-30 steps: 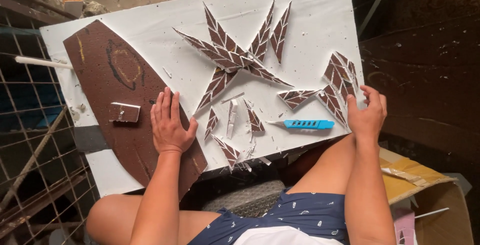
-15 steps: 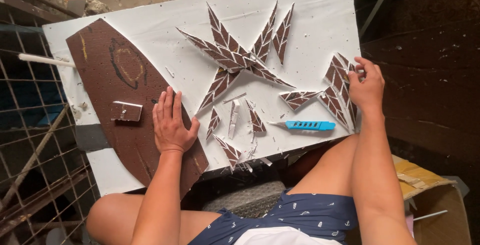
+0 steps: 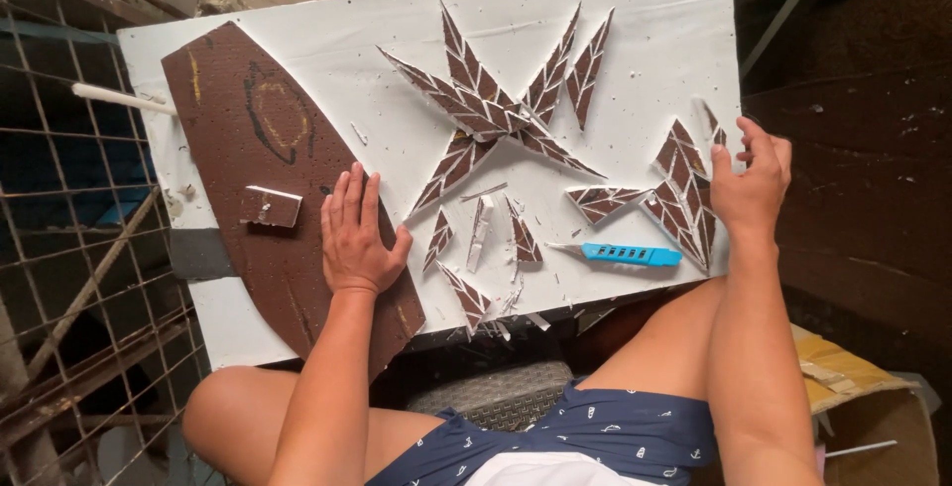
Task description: Cutting foam pieces with a utility knife and arranging them into a star-shaped pattern on a board.
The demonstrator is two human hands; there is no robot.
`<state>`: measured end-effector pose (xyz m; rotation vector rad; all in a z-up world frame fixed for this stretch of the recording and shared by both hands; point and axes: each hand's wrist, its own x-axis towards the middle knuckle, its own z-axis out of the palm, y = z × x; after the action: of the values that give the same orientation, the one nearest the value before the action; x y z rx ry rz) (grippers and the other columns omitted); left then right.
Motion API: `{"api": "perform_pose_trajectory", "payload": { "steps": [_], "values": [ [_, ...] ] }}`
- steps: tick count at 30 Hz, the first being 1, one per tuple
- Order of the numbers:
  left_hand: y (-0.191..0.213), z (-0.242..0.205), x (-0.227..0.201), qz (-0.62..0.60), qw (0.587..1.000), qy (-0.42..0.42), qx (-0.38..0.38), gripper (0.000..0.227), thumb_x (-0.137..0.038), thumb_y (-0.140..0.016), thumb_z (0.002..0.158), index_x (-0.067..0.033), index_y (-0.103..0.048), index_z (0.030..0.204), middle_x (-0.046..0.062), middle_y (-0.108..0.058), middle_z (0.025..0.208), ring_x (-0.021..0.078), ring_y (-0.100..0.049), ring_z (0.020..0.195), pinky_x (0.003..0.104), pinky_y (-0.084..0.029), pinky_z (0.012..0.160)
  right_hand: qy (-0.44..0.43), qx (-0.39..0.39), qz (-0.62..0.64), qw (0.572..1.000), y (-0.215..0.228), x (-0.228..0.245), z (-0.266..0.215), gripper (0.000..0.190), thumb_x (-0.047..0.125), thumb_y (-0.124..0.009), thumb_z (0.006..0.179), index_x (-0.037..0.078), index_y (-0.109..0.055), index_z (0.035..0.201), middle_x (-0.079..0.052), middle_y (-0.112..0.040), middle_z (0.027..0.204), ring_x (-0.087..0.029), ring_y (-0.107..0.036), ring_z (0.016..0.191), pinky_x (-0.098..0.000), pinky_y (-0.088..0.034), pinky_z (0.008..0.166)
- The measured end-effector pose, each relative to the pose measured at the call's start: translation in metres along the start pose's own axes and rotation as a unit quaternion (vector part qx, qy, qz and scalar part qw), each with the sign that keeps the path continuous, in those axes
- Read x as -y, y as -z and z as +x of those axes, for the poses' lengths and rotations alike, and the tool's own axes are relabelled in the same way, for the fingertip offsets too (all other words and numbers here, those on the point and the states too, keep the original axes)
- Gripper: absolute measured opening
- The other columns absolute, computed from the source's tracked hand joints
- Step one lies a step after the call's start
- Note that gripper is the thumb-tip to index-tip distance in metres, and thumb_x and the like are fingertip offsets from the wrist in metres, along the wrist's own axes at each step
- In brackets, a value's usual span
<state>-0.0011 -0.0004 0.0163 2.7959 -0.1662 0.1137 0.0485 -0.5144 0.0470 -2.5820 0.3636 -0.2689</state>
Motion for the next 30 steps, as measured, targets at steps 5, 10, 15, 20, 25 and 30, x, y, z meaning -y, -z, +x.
{"api": "perform_pose_trajectory", "payload": {
  "steps": [5, 10, 15, 20, 25, 30],
  "values": [
    [-0.006, -0.001, 0.002, 0.026, 0.999, 0.019, 0.016, 0.081, -0.042, -0.056, 0.081, -0.016, -0.039, 0.156, 0.007, -0.029, 0.167, 0.0282, -0.029, 0.153, 0.05, -0.027, 0.123, 0.121, 0.123, 0.006, 0.985, 0.011, 0.049, -0.02, 0.032, 0.01, -0.082, 0.089, 0.014, -0.073, 0.12, -0.008, -0.063, 0.114, -0.027, -0.061, 0.101, -0.0392, -0.05, 0.088],
    [-0.01, 0.001, 0.003, 0.058, 0.997, 0.036, 0.032, 0.082, -0.047, -0.052, 0.078, -0.0205, -0.038, 0.155, 0.005, -0.028, 0.166, 0.0257, -0.027, 0.153, 0.045, -0.023, 0.123, 0.205, 0.225, -0.072, 0.95, -0.007, 0.061, -0.047, 0.025, 0.022, -0.083, 0.078, 0.025, -0.072, 0.1, 0.009, -0.072, 0.118, -0.021, -0.062, 0.117, -0.0365, -0.048, 0.093],
    [-0.01, 0.001, 0.003, 0.051, 0.998, 0.035, 0.031, 0.083, -0.047, -0.052, 0.078, -0.0206, -0.038, 0.156, 0.005, -0.028, 0.166, 0.0261, -0.027, 0.153, 0.045, -0.023, 0.123, 0.232, 0.241, -0.129, 0.933, -0.014, 0.053, -0.049, 0.023, 0.017, -0.081, 0.082, 0.024, -0.065, 0.097, 0.012, -0.068, 0.117, -0.019, -0.06, 0.113, -0.0351, -0.049, 0.091],
    [-0.011, 0.001, 0.003, 0.051, 0.998, 0.034, 0.025, 0.083, -0.046, -0.052, 0.078, -0.0201, -0.038, 0.156, 0.006, -0.028, 0.167, 0.0259, -0.027, 0.153, 0.045, -0.023, 0.123, 0.257, 0.229, -0.134, 0.929, -0.024, 0.042, -0.049, 0.02, 0.017, -0.078, 0.086, 0.025, -0.062, 0.094, 0.014, -0.066, 0.116, -0.018, -0.06, 0.113, -0.0342, -0.05, 0.091],
    [-0.01, 0.001, 0.002, 0.055, 0.997, 0.036, 0.027, 0.083, -0.047, -0.052, 0.079, -0.0205, -0.038, 0.156, 0.005, -0.029, 0.166, 0.0256, -0.028, 0.153, 0.045, -0.023, 0.123, 0.275, 0.236, -0.117, 0.925, -0.031, 0.031, -0.053, 0.019, 0.017, -0.076, 0.088, 0.025, -0.06, 0.094, 0.012, -0.066, 0.112, -0.019, -0.061, 0.111, -0.0352, -0.051, 0.089],
    [-0.011, 0.001, 0.003, 0.057, 0.997, 0.035, 0.033, 0.083, -0.048, -0.051, 0.079, -0.0208, -0.037, 0.156, 0.005, -0.028, 0.167, 0.0256, -0.027, 0.153, 0.045, -0.023, 0.123, 0.282, 0.256, -0.034, 0.924, -0.007, 0.076, -0.035, 0.05, 0.008, -0.082, 0.078, 0.025, -0.069, 0.123, 0.0, -0.07, 0.109, -0.027, -0.064, 0.106, -0.0406, -0.054, 0.094]
  ]
}}
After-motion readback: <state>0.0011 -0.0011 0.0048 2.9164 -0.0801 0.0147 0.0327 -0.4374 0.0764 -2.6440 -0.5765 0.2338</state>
